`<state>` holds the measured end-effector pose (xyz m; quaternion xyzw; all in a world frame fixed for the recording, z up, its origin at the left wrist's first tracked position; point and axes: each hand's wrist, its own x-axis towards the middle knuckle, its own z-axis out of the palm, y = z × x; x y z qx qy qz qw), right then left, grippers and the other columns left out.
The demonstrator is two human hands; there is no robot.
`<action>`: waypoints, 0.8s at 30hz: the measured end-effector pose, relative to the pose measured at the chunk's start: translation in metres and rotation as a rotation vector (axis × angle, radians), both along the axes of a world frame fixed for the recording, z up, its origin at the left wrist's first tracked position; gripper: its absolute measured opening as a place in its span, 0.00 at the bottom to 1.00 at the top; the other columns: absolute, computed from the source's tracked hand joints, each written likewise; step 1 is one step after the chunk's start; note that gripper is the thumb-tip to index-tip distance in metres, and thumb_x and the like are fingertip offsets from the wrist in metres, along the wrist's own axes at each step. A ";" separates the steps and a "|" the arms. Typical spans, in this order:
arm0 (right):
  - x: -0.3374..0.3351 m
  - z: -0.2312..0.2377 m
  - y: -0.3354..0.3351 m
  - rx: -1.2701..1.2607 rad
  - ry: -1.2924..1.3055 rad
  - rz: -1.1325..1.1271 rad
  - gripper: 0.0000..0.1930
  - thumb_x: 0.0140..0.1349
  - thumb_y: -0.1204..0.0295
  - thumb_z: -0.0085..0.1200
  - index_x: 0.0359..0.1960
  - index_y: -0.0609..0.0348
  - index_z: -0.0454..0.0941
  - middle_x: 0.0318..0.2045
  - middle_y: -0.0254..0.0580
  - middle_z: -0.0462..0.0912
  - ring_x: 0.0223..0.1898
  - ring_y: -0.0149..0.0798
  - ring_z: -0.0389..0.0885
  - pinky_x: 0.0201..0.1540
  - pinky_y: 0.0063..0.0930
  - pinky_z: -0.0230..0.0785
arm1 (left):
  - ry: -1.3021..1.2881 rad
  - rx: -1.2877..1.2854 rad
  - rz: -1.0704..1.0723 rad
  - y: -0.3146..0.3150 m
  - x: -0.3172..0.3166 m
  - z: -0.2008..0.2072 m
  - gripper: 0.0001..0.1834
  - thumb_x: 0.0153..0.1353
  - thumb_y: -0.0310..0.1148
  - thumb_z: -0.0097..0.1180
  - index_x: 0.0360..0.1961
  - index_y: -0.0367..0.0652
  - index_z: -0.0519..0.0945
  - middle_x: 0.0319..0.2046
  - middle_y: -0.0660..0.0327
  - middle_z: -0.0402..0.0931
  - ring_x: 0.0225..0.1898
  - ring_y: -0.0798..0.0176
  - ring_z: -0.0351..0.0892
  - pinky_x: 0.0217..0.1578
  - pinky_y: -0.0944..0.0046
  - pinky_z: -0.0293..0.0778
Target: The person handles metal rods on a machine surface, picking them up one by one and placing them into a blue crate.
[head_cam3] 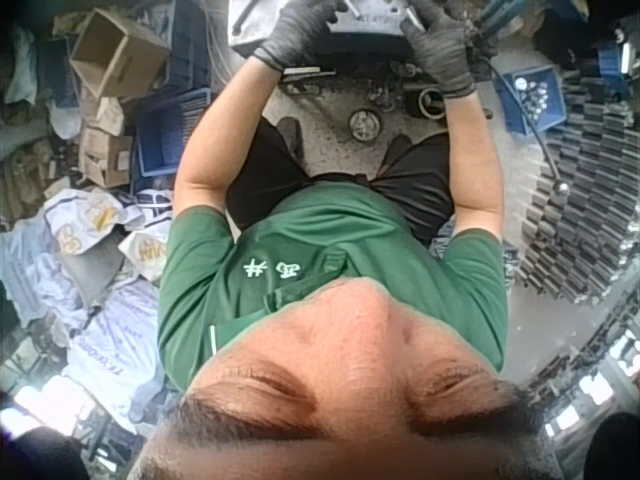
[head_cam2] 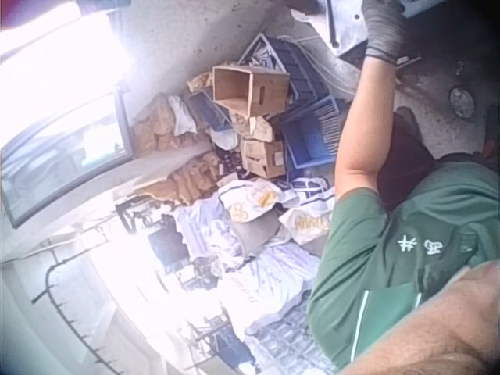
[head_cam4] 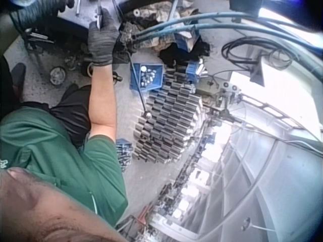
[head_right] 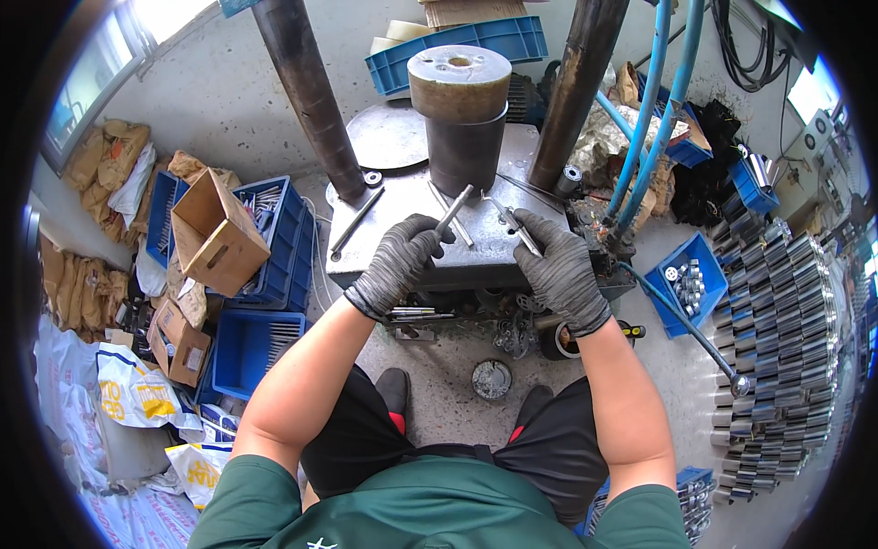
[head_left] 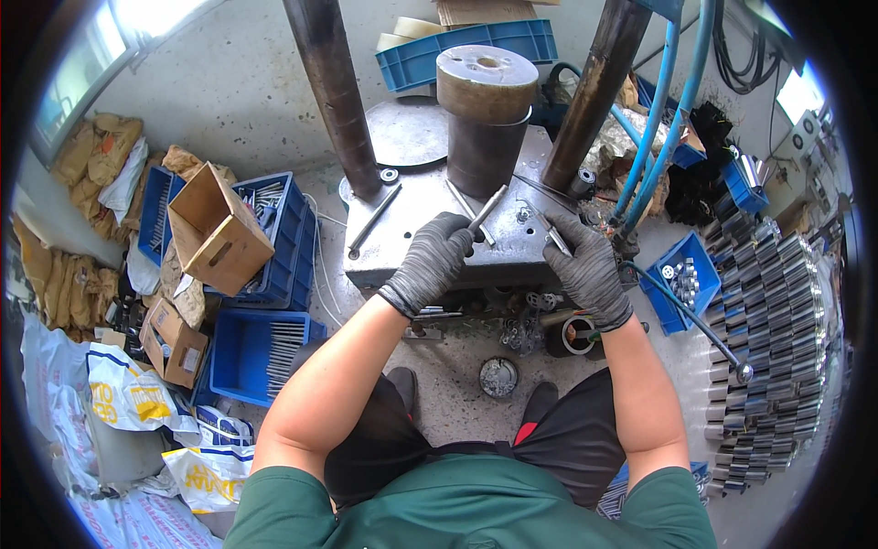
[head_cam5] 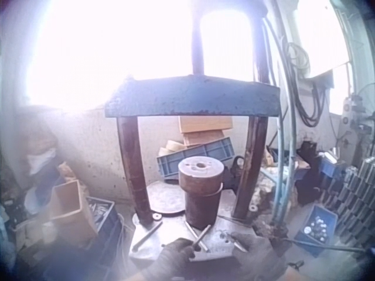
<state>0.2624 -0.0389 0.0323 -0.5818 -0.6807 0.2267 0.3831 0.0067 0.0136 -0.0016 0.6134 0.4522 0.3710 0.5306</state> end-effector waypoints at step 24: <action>-0.005 0.006 -0.013 -0.355 0.052 0.424 0.26 0.58 0.74 0.63 0.61 0.63 0.80 0.43 0.48 0.89 0.43 0.34 0.85 0.53 0.33 0.78 | -0.189 0.050 -0.294 -0.011 -0.010 0.011 0.22 0.68 0.38 0.55 0.58 0.37 0.82 0.48 0.58 0.84 0.51 0.66 0.80 0.57 0.65 0.75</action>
